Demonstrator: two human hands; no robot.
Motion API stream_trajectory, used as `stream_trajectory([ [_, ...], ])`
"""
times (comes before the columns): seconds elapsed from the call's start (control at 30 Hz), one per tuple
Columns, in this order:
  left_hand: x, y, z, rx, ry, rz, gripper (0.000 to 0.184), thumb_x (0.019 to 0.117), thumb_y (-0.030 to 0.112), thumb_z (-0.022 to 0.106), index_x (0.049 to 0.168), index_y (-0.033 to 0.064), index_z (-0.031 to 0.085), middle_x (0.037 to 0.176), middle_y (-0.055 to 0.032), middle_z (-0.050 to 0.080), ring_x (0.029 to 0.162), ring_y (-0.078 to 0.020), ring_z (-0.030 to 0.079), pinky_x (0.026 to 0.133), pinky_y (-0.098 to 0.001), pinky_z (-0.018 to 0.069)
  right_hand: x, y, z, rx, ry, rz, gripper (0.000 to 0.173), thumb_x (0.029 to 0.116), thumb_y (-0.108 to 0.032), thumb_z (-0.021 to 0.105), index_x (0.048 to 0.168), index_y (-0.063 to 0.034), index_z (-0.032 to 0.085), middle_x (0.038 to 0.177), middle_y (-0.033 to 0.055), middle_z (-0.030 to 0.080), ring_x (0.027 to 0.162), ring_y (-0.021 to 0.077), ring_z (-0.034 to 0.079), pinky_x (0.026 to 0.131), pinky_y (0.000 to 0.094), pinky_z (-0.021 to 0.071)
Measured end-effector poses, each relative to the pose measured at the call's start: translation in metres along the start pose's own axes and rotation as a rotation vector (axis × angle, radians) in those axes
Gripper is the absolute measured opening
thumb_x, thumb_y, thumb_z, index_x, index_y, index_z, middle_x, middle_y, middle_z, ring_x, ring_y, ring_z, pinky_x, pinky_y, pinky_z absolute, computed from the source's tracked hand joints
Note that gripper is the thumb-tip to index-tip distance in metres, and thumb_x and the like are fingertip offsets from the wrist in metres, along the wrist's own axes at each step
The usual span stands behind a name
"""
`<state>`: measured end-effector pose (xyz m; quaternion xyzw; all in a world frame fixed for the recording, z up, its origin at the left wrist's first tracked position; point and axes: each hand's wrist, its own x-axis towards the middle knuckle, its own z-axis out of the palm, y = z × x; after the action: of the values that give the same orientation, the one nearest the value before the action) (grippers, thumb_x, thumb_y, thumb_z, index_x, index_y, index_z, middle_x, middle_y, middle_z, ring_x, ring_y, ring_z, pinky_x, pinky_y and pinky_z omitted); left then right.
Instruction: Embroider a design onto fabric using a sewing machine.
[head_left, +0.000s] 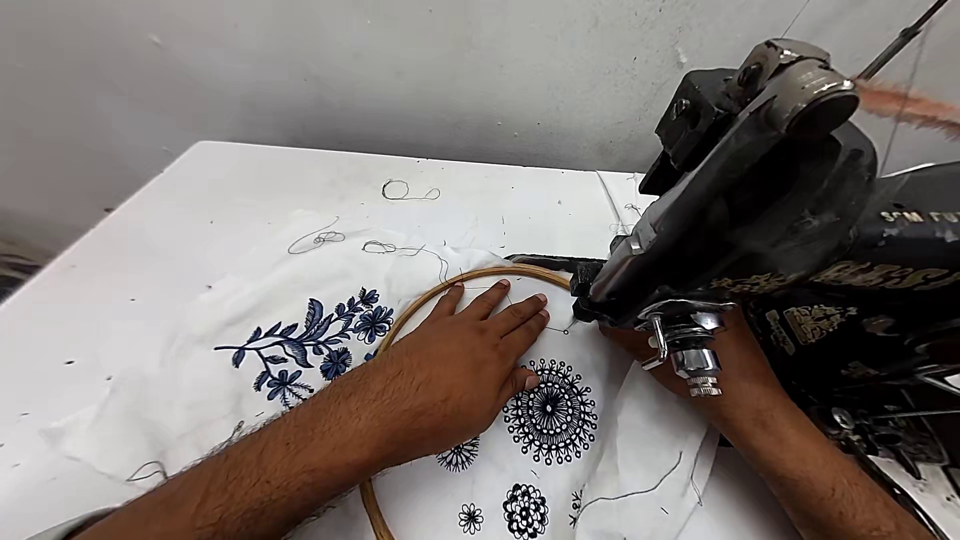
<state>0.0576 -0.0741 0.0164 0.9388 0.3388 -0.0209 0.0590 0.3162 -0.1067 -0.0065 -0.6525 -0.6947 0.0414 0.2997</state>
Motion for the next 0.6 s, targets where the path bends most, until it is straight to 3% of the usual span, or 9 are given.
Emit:
stream_trajectory([
  [0.1, 0.0009, -0.003, 0.0017, 0.006, 0.026, 0.001, 0.061, 0.1088, 0.05, 0.028, 0.159, 0.0174, 0.042, 0.167, 0.0018, 0.034, 0.155, -0.0293, 0.029, 0.117, -0.0668, 0.0286, 0.001, 0.0011, 0.003, 0.006, 0.015, -0.009, 0.022, 0.0763, -0.016, 0.081, 0.092, -0.0043, 0.07, 0.083, 0.0094, 0.069, 0.079, 0.0217, 0.068, 0.071, 0.0457, 0.055],
  [0.2, 0.0032, -0.0019, 0.0038, 0.003, 0.033, 0.01, 0.061, 0.1091, 0.049, 0.028, 0.158, 0.0163, 0.043, 0.167, 0.0006, 0.034, 0.155, -0.0304, 0.029, 0.119, -0.067, 0.0264, -0.0004, -0.0033, -0.0031, -0.014, -0.011, 0.034, 0.018, 0.0773, -0.008, 0.079, 0.09, -0.0017, 0.069, 0.081, 0.0127, 0.067, 0.079, 0.0251, 0.068, 0.07, 0.0482, 0.0531],
  [0.43, -0.0002, -0.0021, -0.0008, 0.001, -0.004, -0.004, 0.061, 0.1088, 0.05, 0.03, 0.159, 0.0176, 0.041, 0.168, 0.0025, 0.033, 0.155, -0.029, 0.028, 0.118, -0.0666, 0.0279, 0.0029, -0.005, 0.0017, 0.003, -0.001, 0.058, 0.023, 0.0765, -0.012, 0.084, 0.093, -0.0055, 0.07, 0.084, 0.008, 0.069, 0.08, 0.0202, 0.068, 0.071, 0.0442, 0.055],
  [0.6, 0.003, -0.0018, 0.0032, -0.005, 0.034, 0.014, 0.06, 0.109, 0.049, 0.029, 0.158, 0.0168, 0.043, 0.167, 0.0017, 0.034, 0.155, -0.0304, 0.029, 0.118, -0.0669, 0.0264, 0.0018, -0.0072, -0.0044, 0.012, -0.031, 0.106, 0.015, 0.0785, -0.006, 0.082, 0.086, -0.0042, 0.069, 0.078, 0.0098, 0.066, 0.075, 0.0218, 0.066, 0.068, 0.0448, 0.0528],
])
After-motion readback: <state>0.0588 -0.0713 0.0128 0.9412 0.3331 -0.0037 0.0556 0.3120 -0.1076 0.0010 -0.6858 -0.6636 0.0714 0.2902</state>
